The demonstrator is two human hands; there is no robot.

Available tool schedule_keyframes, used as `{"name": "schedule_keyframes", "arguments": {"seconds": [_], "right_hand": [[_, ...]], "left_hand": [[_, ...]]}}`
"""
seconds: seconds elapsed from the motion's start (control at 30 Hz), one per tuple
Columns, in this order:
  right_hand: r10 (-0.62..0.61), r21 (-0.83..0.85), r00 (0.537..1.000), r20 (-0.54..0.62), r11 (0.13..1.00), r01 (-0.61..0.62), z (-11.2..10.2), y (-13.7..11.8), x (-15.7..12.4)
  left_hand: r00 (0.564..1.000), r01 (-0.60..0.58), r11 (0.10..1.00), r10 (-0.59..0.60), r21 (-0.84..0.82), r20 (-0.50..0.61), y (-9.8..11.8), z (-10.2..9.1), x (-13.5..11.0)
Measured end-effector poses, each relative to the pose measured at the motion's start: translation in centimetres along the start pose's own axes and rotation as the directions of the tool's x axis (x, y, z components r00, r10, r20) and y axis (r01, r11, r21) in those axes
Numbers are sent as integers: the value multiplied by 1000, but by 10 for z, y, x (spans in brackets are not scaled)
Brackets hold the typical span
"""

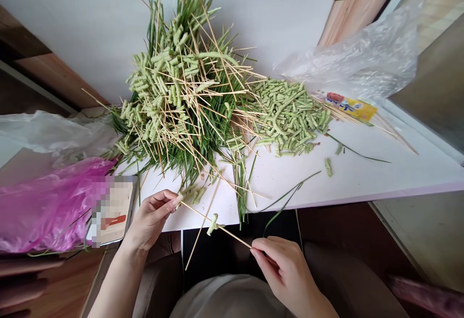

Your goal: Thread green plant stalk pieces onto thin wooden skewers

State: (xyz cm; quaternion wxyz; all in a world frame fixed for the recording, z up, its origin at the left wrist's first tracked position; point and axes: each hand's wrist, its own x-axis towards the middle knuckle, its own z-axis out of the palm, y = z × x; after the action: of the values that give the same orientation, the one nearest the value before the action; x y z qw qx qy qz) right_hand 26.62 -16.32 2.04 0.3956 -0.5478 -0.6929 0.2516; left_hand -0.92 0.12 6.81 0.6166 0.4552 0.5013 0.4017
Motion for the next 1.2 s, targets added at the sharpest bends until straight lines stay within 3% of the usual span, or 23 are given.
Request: {"name": "schedule_keyframes", "arguments": {"seconds": [0.13,0.33,0.47,0.53,0.63,0.7,0.8,1.03,1.13,1.2], "right_hand": [[-7,24,1000,-8,1000,8,3,-2,2],[-8,89,999,-41,996,11,11,-8,5],[47,80,997,-66,996,-42,10,-2,3],[77,80,993,-90,994,-70,9,3,0],[105,94,987,-119,991,-94,9,7,-3],[108,99,987,-120,990,-96,10,8,-4],[95,103,990,-108,991,-84,12,7,-4],[99,108,988,-115,990,-86,17,11,-8],[97,93,987,-127,992,-85,18,13,-9],[91,80,987,-129,994,-81,17,12,-10]], "left_hand": [[999,13,1000,-13,-9,32,-5,8,-3],[971,92,996,-91,10,220,-17,33,-16],[973,-126,948,61,291,223,-8,23,-11],[965,-259,832,204,491,163,-4,11,-4],[901,-374,551,408,746,150,-6,-3,5],[869,-410,394,444,823,221,-12,-7,9],[855,-430,276,432,860,289,-18,-7,11],[890,-389,243,348,889,295,-15,-4,9],[904,-365,280,333,888,267,-14,-2,8],[914,-344,356,339,869,223,-14,-1,8]]}}
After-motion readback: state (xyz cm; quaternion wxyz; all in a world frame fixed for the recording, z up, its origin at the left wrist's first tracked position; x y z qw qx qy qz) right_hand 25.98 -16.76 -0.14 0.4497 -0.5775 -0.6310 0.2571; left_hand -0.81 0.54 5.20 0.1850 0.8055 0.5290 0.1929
